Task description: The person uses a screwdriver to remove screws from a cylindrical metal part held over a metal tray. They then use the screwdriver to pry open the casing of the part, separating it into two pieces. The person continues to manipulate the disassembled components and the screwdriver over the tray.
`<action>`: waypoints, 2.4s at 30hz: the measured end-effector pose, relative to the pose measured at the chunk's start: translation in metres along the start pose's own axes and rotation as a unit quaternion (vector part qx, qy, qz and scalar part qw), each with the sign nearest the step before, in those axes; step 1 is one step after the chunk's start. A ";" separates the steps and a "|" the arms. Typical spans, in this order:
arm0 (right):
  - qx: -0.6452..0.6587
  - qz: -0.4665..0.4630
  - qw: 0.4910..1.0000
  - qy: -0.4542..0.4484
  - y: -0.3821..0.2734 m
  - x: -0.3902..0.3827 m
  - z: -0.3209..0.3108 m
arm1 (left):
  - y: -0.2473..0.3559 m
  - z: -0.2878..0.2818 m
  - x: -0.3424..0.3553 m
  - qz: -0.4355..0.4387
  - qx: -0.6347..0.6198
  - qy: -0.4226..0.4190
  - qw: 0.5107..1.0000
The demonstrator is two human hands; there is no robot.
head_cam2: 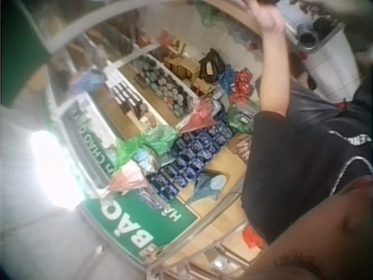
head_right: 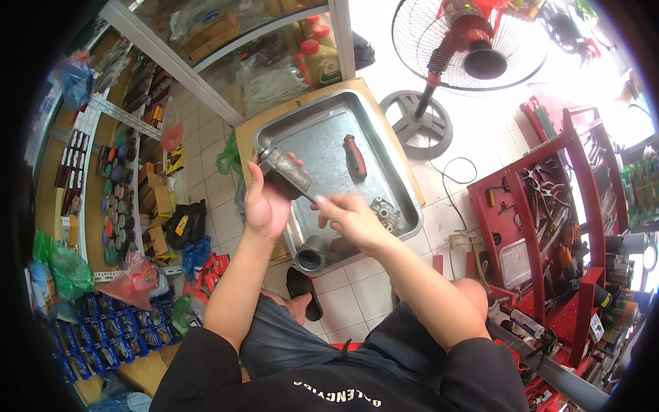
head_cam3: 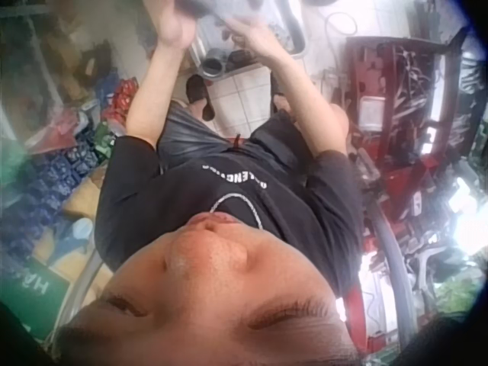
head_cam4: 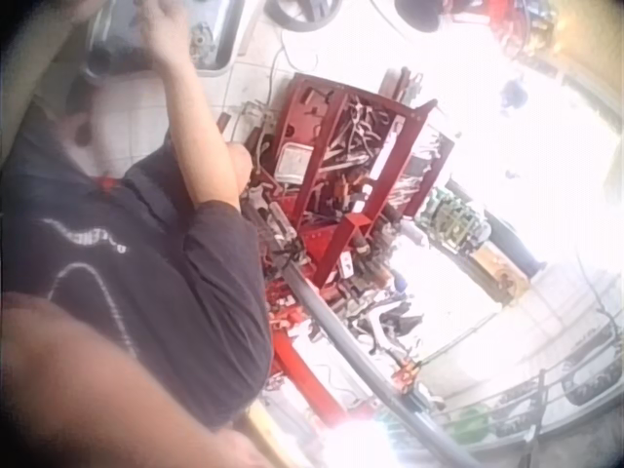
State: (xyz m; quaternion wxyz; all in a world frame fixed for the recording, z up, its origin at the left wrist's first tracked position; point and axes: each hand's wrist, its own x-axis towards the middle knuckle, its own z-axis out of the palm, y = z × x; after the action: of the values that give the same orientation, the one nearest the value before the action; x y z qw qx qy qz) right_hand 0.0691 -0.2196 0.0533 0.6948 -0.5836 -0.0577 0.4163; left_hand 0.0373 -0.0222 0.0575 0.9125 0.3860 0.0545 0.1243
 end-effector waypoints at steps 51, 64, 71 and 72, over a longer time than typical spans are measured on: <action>-0.008 0.077 0.994 -0.084 -0.019 -0.005 -0.008 | -0.004 -0.005 -0.001 -0.060 -0.050 0.003 0.997; -0.052 0.059 0.997 -0.026 -0.019 -0.005 -0.003 | -0.004 -0.006 -0.001 -0.066 -0.044 -0.005 0.997; 0.033 0.041 0.997 -0.061 -0.004 0.003 -0.009 | -0.006 -0.009 0.001 -0.069 -0.047 0.013 0.996; 0.035 0.046 0.996 -0.060 -0.006 0.002 -0.009 | -0.005 -0.009 0.001 -0.068 -0.046 0.012 0.997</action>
State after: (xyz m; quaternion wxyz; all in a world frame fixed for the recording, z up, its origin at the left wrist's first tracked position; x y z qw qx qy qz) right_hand 0.0786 -0.2246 0.0543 0.6901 -0.5347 -0.0577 0.4842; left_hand 0.0373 -0.0195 0.0475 0.9349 0.3373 0.0861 0.0693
